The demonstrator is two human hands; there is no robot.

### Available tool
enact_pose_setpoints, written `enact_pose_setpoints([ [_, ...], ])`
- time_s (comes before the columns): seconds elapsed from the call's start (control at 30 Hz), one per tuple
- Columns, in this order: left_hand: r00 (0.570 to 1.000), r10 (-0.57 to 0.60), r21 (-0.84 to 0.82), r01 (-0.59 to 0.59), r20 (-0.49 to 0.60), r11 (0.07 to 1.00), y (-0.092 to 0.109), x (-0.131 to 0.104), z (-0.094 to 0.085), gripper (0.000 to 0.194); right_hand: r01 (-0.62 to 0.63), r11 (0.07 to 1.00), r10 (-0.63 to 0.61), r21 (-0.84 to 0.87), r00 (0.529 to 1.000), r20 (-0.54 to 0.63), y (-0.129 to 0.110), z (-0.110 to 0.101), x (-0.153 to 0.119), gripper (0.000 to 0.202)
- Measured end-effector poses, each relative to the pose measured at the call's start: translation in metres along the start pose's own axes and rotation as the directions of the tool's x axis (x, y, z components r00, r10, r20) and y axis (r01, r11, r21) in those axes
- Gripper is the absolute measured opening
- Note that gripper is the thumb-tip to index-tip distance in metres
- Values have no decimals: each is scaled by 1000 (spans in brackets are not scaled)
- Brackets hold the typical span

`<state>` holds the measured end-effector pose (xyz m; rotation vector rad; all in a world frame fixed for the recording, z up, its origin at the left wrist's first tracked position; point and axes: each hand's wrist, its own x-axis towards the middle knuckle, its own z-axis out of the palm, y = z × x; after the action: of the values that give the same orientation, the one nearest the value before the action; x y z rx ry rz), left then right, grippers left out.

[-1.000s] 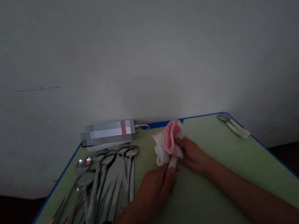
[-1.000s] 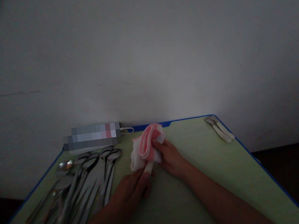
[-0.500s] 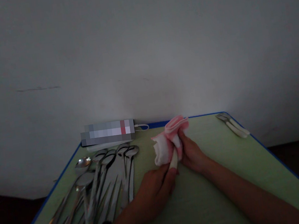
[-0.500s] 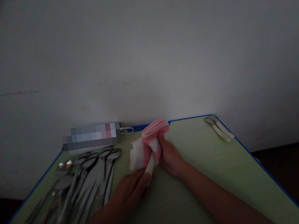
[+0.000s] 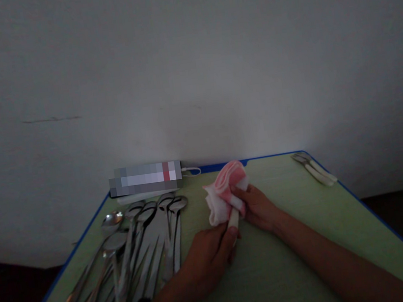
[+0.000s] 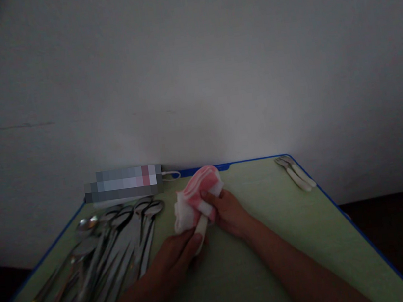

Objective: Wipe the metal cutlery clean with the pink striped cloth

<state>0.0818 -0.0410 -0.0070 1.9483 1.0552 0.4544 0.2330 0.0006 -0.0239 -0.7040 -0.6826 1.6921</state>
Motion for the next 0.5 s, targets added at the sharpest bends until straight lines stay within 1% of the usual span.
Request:
enact_pose_setpoints([
  [0.1,999,-26,-136,21,-35,991,-1,0,1,37,3,992,6,125,997,-71,-2,-1,3,15],
  [0.23,993,-47,-295,12,-111,955,-4,-1,3,38,-18,959,34,281,998,-53,-4,-7,8,14],
  [0.3,990,-42,-316,-2,-133,949,-5,-1,4,38,-22,954,41,300,998,-57,-5,-9,10,16],
  [0.4,989,-37,-302,-8,-143,953,-4,0,4,37,1,944,34,329,994,-101,-7,-8,10,18],
  [0.5,993,-37,-259,6,-116,966,-2,0,4,36,8,916,38,401,994,-106,-12,-3,6,21],
])
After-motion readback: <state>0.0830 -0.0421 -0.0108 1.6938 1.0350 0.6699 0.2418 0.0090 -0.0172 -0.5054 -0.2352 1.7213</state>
